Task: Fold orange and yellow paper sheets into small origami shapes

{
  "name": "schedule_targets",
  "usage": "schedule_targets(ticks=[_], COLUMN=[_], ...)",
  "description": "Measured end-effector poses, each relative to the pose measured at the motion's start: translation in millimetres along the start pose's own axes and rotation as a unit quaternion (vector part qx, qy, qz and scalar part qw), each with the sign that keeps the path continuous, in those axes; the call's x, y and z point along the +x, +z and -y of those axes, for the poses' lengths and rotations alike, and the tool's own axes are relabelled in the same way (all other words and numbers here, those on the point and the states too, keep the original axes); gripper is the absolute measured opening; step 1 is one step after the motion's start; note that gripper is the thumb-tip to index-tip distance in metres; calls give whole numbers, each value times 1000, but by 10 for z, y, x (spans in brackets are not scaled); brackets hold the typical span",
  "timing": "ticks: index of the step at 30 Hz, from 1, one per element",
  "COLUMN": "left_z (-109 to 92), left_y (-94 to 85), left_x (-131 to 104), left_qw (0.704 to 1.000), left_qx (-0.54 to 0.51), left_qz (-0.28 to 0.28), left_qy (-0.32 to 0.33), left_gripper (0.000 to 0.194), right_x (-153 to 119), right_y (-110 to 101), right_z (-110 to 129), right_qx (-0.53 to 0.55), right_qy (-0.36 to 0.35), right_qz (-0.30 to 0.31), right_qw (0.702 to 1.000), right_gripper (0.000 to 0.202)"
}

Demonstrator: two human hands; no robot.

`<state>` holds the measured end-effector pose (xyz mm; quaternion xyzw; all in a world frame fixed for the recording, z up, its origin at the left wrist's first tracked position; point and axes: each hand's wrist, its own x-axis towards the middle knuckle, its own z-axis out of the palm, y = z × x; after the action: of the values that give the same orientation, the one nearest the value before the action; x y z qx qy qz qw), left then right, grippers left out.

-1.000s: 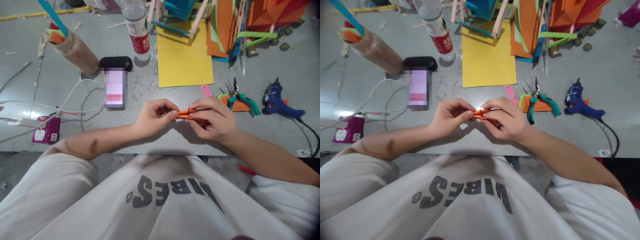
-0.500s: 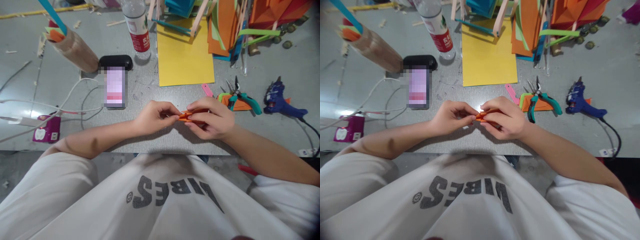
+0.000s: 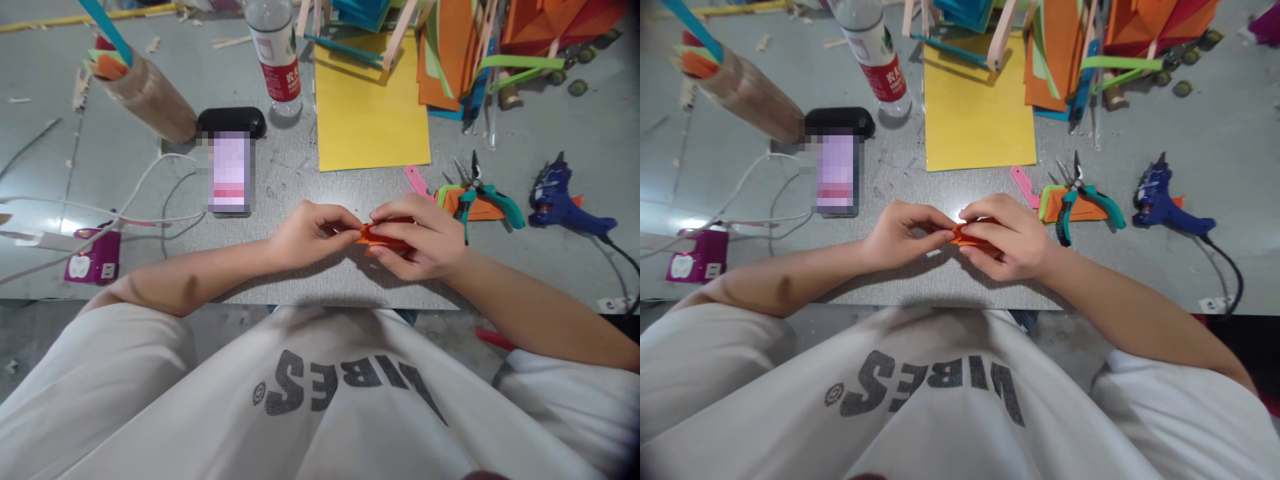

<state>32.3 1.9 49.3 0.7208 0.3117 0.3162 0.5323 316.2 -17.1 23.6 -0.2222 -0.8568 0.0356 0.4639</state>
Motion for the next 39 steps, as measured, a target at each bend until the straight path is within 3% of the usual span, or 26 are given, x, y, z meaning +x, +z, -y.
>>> schedule_targets(ticks=[3,14,21,26,33,39], left_z=[9,28,-32,7,33,28], left_y=[7,41,-4,-14,-18,-39], left_x=[-5,6,40,61,73,14], left_qw=[1000,999,978,988,993,999], left_qx=[11,-16,-90,-82,-73,18], left_qz=[0,6,119,81,53,35], left_qy=[-10,-45,-149,-101,-77,12], left_gripper=[14,14,15,15,26,27], right_x=[-48,75,-32,-86,3,-21], right_y=[11,23,44,32,-15,9], right_z=[-5,27,22,0,-23,-26], right_qx=[-12,38,28,-36,-4,4], right_qy=[31,-29,-13,41,71,118], right_qz=[26,-5,18,74,20,-22], right_qw=[999,999,999,996,997,993], right_gripper=[22,13,6,27,6,7])
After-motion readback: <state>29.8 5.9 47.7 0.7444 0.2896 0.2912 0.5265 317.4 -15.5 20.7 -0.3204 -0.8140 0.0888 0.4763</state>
